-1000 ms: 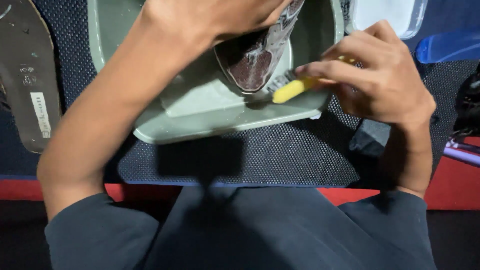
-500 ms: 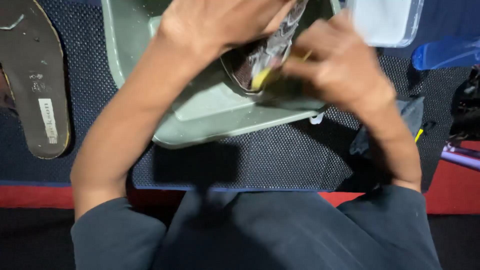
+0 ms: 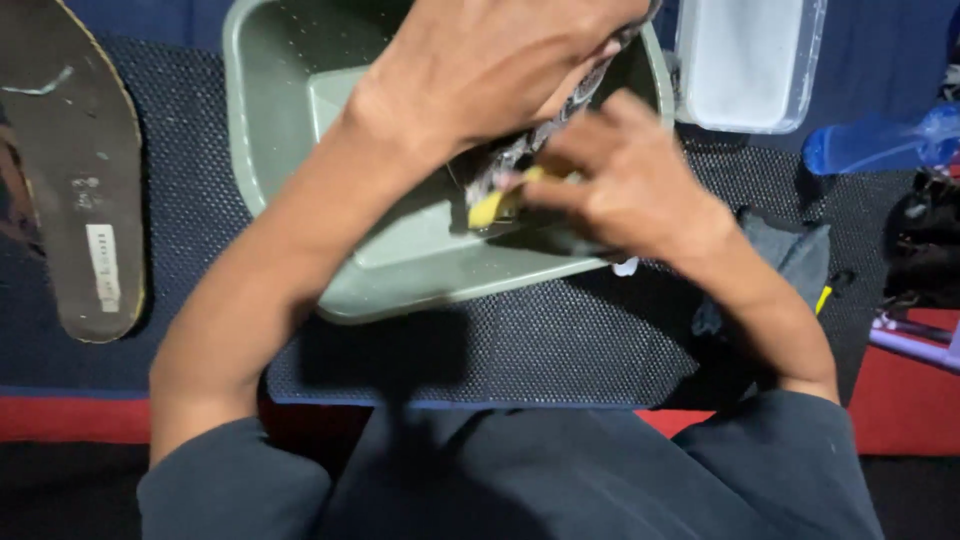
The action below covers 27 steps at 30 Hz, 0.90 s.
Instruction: The person scrubs a brown shoe with a yellow brush inside a green basin. They apply a cleaning solution from a blue bottle and continue scrubbing the shoe's upper and sole.
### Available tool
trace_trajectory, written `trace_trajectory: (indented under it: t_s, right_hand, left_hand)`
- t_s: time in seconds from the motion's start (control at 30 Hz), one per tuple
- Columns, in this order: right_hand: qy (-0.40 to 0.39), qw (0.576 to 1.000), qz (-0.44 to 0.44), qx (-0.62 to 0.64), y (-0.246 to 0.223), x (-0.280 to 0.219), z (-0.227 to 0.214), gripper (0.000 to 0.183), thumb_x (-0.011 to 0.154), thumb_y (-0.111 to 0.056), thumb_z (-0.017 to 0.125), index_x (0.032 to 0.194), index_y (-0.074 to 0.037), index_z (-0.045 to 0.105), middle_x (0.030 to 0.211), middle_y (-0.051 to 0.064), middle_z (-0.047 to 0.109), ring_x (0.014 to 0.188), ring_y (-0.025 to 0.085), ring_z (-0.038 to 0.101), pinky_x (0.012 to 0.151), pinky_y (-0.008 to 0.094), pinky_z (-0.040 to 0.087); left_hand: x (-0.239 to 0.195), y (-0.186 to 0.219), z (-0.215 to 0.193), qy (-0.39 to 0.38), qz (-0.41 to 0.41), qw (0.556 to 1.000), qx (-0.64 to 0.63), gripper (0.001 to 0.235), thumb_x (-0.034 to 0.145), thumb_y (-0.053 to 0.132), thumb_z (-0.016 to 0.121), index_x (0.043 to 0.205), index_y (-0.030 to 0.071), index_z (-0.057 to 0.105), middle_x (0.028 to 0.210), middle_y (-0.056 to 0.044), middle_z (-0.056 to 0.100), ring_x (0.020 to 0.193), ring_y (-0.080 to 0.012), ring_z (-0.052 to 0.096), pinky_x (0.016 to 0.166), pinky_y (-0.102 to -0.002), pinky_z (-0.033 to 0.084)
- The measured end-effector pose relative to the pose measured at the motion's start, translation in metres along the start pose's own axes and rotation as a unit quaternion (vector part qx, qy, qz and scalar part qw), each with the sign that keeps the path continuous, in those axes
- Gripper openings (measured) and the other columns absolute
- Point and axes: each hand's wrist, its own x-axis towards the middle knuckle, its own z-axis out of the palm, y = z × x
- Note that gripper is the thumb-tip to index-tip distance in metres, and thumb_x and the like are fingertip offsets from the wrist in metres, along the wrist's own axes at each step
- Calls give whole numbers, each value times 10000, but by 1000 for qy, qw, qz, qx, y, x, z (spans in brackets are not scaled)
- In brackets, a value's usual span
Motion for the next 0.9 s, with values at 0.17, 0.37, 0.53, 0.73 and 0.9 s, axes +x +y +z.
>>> trace_trajectory:
  t_s: [0.17, 0.37, 0.53, 0.73, 0.9]
  right_hand:
    - [42, 996, -4, -76, -8, 11, -6, 44, 1077, -210, 793, 1101, -180, 773, 881, 49, 620, 734, 288, 546, 671, 445, 436]
    - [-16, 993, 20, -113, -7, 7, -8, 67, 1048, -165, 741, 1044, -232, 739, 932, 24, 638, 739, 238, 539, 675, 379, 343]
    - [-71, 993, -8, -91, -6, -3, 8, 310, 876, -107, 696, 1110, -304, 743, 951, -18, 652, 757, 180, 595, 688, 352, 385]
    - [-95, 992, -4, -83, 3, -6, 10, 223, 919, -256, 722, 1140, -283, 721, 1019, 1, 659, 823, 207, 635, 737, 368, 405]
    - [-82, 995, -25, -42, -6, 2, 12, 123, 912, -262, 716, 1017, -213, 674, 937, 18, 635, 780, 226, 617, 723, 398, 464]
  left_hand:
    - [9, 3, -7, -34, -50, 995, -85, 102, 926, 202, 627, 1025, 219, 605, 584, -11, 491, 511, -215, 581, 356, -380, 461]
    - [10, 6, -7, -47, -57, 996, -52, 83, 929, 261, 591, 1009, 266, 569, 582, -37, 567, 529, -235, 629, 411, -356, 460]
    - [8, 10, -5, -28, -60, 995, -70, 116, 878, 239, 592, 989, 263, 571, 567, -53, 523, 527, -273, 601, 396, -385, 434]
    - [8, 9, -7, -51, -44, 996, -61, 73, 975, 306, 583, 988, 252, 535, 532, 10, 500, 427, -230, 552, 446, -368, 396]
    - [5, 10, -5, -122, -38, 985, -113, 92, 1068, 206, 623, 1125, 185, 555, 562, -36, 544, 495, -350, 643, 1114, -655, 301]
